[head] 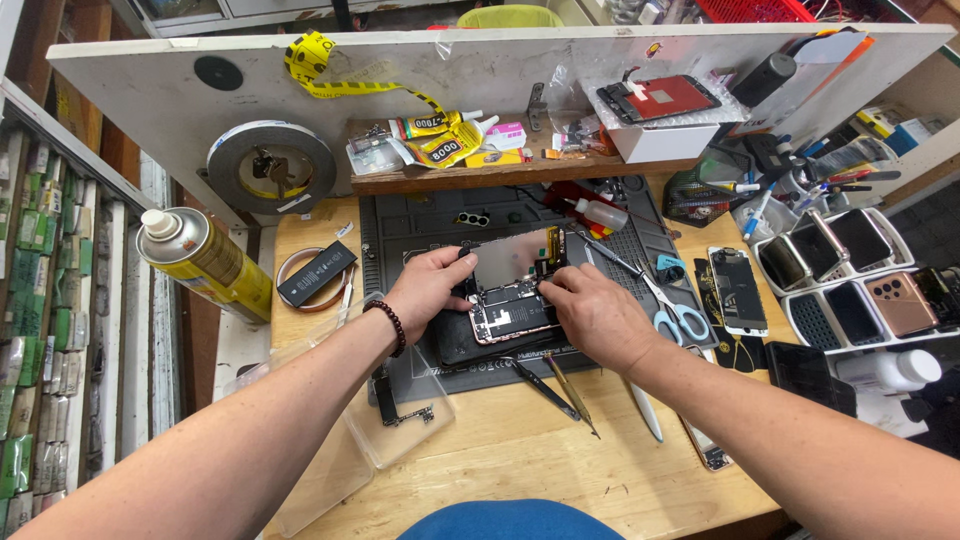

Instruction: The person reassembles a smartphone by connecting internal ribbon cables, closing the screen, and testing the device. They use a wooden stick to press connectors and a spray can to apply a substance to the internal components before powering the phone on and navigating the interface.

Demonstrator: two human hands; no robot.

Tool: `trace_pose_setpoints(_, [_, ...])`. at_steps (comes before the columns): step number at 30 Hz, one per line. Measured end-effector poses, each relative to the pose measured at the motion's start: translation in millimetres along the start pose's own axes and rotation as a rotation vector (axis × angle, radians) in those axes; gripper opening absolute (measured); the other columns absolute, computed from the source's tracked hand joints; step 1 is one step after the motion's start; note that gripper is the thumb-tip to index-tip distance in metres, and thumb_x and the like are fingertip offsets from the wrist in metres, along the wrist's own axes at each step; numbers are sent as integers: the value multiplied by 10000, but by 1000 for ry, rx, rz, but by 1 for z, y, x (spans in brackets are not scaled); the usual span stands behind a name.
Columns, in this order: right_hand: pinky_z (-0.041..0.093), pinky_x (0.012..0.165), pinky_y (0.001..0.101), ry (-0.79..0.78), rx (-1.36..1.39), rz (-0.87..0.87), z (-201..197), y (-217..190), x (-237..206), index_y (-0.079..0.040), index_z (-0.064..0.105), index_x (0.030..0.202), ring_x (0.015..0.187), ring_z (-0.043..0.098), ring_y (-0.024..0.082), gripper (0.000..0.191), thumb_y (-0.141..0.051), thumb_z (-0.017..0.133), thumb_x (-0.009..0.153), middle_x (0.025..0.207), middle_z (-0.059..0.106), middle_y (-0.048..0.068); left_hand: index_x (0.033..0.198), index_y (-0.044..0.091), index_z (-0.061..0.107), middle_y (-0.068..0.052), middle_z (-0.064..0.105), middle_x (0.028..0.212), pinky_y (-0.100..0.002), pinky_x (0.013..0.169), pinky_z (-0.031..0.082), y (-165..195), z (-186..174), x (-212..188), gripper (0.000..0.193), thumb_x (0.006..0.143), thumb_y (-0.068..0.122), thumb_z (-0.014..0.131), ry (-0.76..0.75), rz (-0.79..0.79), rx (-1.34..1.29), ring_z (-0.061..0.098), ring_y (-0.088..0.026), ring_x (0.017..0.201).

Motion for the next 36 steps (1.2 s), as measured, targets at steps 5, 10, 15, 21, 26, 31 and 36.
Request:
trace_pose_setpoints(5, [554,848,393,0,-38,3,1,-3,-2,-48,702,1156,985,627,266,352,-57,703,804,1104,659,74,1146,79,729,3,714,1069,-251,738,589,-1,1,-1,290,1007,293,593,-16,7,-17,653,-88,884])
trace_pose_setpoints(10, [552,843,389,-9,-43,6,2,-3,-1,-47,704,1163,978,624,265,355,-53,702,808,1097,658,76,1141,79,728,7,703,1046,-250,737,589,1,1,-1,283,1008,292,598,-13,15,-10,648,-88,870])
trace_pose_setpoints(15, [550,850,389,-19,-24,32,2,0,0,-75,717,1149,985,625,264,339,-59,701,810,1082,663,61,1133,75,733,5,703,1036,-249,735,586,2,1,-3,281,1009,290,601,-13,23,2,644,-87,859])
trace_pose_setpoints(21, [544,899,386,17,128,112,-1,10,0,-65,724,1155,1047,633,282,296,-75,672,863,1113,673,83,1139,83,734,9,706,1037,-243,723,589,1,0,-1,281,1003,292,602,-2,17,-10,647,-78,853])
trace_pose_setpoints(26, [536,917,401,52,188,163,0,18,-1,-49,734,1143,1052,642,301,256,-63,640,905,1107,685,103,1132,75,730,5,699,1014,-249,720,593,-3,-2,3,272,1006,281,606,8,21,-36,647,-89,842])
trace_pose_setpoints(31, [524,937,402,82,224,199,0,22,-3,-34,738,1133,1048,646,306,252,-53,627,908,1087,689,108,1110,69,728,5,699,1001,-255,719,599,-5,-5,5,261,1005,273,603,15,25,-34,648,-87,852])
trace_pose_setpoints(36, [522,939,395,54,242,265,3,26,-4,-35,737,1136,1044,646,294,242,-62,618,926,1084,686,102,1114,77,726,5,697,997,-256,724,600,-6,-5,5,257,1009,272,596,24,3,-29,646,-91,851])
Point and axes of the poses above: each hand's wrist, its own x-axis towards the middle knuckle, its own z-axis out of the palm, y = z × x, the point moved 9 cm from there along x, towards the middle knuckle
